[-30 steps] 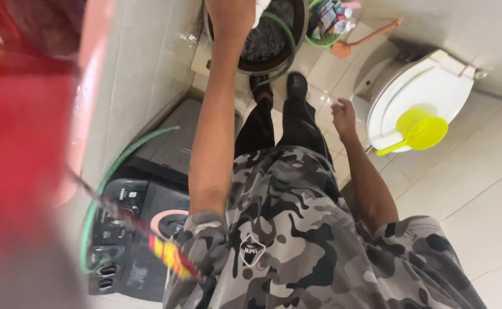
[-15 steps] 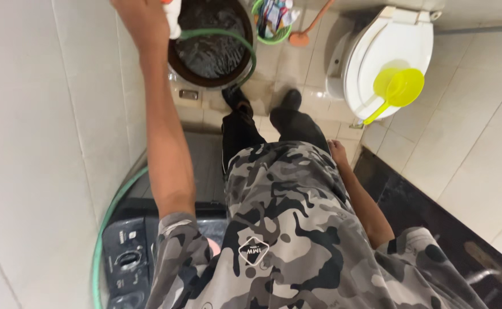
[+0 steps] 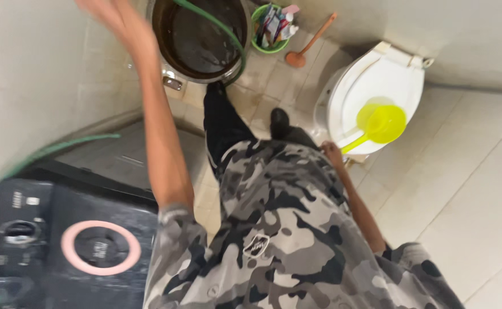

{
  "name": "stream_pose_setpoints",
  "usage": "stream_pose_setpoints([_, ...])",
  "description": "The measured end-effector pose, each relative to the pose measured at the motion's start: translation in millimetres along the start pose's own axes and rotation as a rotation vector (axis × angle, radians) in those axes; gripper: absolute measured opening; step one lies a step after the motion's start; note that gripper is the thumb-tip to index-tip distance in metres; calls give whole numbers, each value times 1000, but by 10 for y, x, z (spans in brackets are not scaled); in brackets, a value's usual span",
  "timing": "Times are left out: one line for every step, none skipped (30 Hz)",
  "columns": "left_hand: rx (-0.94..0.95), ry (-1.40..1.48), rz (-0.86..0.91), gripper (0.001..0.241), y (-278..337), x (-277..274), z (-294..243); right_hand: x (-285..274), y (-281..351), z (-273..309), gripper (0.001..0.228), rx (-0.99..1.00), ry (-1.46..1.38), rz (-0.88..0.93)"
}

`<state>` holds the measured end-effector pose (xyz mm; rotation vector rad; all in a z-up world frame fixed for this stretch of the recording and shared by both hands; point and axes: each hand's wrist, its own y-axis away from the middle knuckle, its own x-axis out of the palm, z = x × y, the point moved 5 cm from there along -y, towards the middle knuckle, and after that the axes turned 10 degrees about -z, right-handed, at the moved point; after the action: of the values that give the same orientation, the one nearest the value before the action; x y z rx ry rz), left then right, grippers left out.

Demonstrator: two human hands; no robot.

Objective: The person fills a large bucket and a small pitcher with water from a hose in a bathroom, adjusting the hose and directing the stream into the containers.

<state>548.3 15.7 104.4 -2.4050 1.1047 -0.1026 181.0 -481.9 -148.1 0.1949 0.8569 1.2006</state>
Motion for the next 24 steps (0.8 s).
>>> stream_pose_setpoints([-13, 50, -24, 45, 249, -152, -67, -22, 10, 7, 46, -41, 26, 19])
stream_pose_setpoints([-44, 70, -43, 46, 604, -343, -144, -48, 64, -18, 45, -36, 27, 44])
stream_pose_setpoints([-143, -12, -29, 47, 978, -547, -195, -67, 118, -61, 44, -30, 28, 70])
stream_pose_setpoints([-242, -114, -10, 43, 1365, -758, -272, -97, 137, -117, 44, -37, 45, 91])
stream_pose_setpoints([-343, -213, 13, 40, 1744, -969, -365, -102, 147, -174, 43, -9, 64, 130])
stream_pose_setpoints([-349, -244, 12, 36, 2045, -1156, -494, -86, 149, -251, 41, 38, 78, 175])
stream_pose_setpoints([-356, -275, 11, 32, 2301, -1327, -614, -72, 157, -330, 40, 87, 96, 222])
stream_pose_setpoints([-365, -293, 25, 26, 2518, -1516, -740, -90, 163, -433, 39, 132, 112, 263])
stream_pose_setpoints([-375, -312, 39, 21, 2717, -1667, -857, -113, 140, -510, 38, 154, 130, 291])
stream_pose_setpoints([-379, -329, 26, 21, 2870, -1809, -950, -111, 167, -504, 38, 177, 139, 318])
stream_pose_setpoints([-407, -343, -4, 20, 3007, -1947, -1031, -107, 186, -489, 37, 168, 150, 339])
stream_pose_setpoints([-431, -353, -34, 20, 3103, -2063, -1096, -94, 173, -471, 36, 143, 168, 361])
stream_pose_setpoints([-431, -366, -46, 20, 3178, -2165, -1178, -94, 189, -483, 36, 140, 172, 378])
stream_pose_setpoints([-441, -371, -40, 19, 3219, -2235, -1231, -78, 172, -481, 36, 109, 195, 371])
stream_pose_setpoints([-451, -375, -35, 19, 3247, -2297, -1279, -27, 180, -494, 35, 78, 218, 365])
stream_pose_setpoints([-446, -374, -37, 19, 3254, -2343, -1310, 11, 211, -533, 35, 73, 215, 365])
stream_pose_setpoints([-457, -367, 15, 19, 3264, -2368, -1324, 16, 229, -579, 36, 92, 173, 331])
stream_pose_setpoints([-464, -351, 76, 20, 3254, -2377, -1307, 35, 264, -632, 36, 112, 125, 286])
stream_pose_setpoints([-455, -343, 83, 20, 3239, -2408, -1286, 92, 324, -692, 36, 109, 116, 276])
stream_pose_setpoints([-406, -322, 140, 19, 3224, -2383, -1246, 114, 385, -748, 36, 85, 51, 243])
stream_pose_setpoints([-357, -301, 197, 18, 3235, -2370, -1205, 137, 454, -818, 36, 59, -13, 210])
stream_pose_setpoints([-327, -263, 216, 18, 3239, -2361, -1127, 182, 486, -896, 36, 43, -38, 167])
stream_pose_setpoints([-230, -252, 285, 19, 3299, -2383, -1099, 225, 572, -1010, 36, -9, -19, 124])
stream_pose_setpoints([-135, -239, 353, 19, 3382, -2402, -1010, 299, 644, -1167, 37, -53, 4, 76])
